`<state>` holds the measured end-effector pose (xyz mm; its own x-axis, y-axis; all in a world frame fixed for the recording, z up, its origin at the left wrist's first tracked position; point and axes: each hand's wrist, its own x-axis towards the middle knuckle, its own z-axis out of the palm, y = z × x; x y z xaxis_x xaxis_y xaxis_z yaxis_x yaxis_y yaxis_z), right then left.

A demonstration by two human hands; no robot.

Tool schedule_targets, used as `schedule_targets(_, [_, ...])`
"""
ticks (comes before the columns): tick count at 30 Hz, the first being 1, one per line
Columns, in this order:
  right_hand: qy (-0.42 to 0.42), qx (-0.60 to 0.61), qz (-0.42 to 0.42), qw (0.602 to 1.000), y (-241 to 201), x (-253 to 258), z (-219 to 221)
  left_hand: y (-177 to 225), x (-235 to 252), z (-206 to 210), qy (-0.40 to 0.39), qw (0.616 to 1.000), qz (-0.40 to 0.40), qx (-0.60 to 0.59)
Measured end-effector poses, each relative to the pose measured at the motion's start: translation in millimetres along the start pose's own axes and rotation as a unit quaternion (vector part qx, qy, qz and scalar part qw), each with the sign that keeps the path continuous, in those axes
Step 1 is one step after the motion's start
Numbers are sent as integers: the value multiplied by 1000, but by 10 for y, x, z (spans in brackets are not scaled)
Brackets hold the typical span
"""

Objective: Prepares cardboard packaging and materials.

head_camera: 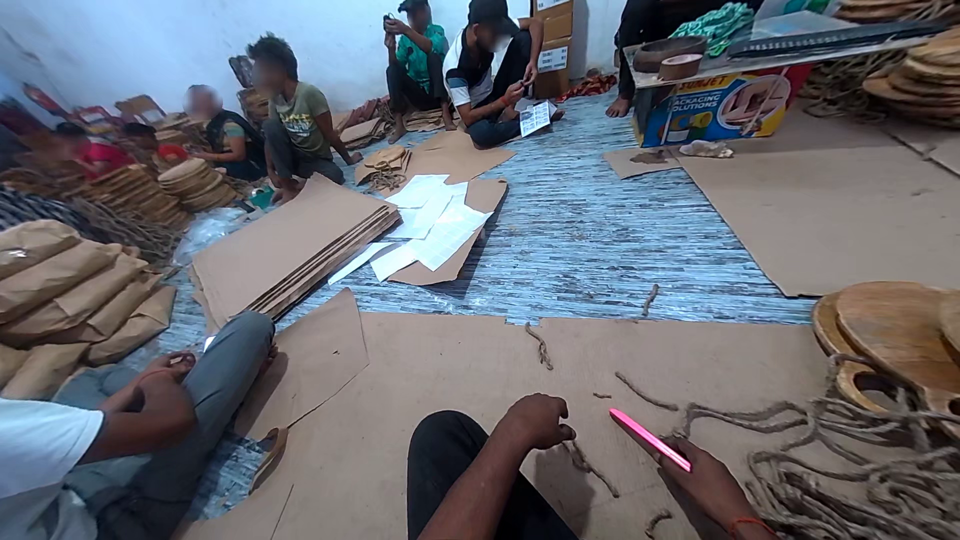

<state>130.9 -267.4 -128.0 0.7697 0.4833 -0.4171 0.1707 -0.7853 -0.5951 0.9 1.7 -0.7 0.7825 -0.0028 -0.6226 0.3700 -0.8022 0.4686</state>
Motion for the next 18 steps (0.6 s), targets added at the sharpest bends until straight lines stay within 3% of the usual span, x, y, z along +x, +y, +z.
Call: schedule_targets(18, [3, -6, -9, 1000, 21, 15, 16, 9, -8, -8, -1, 1000, -1, 1])
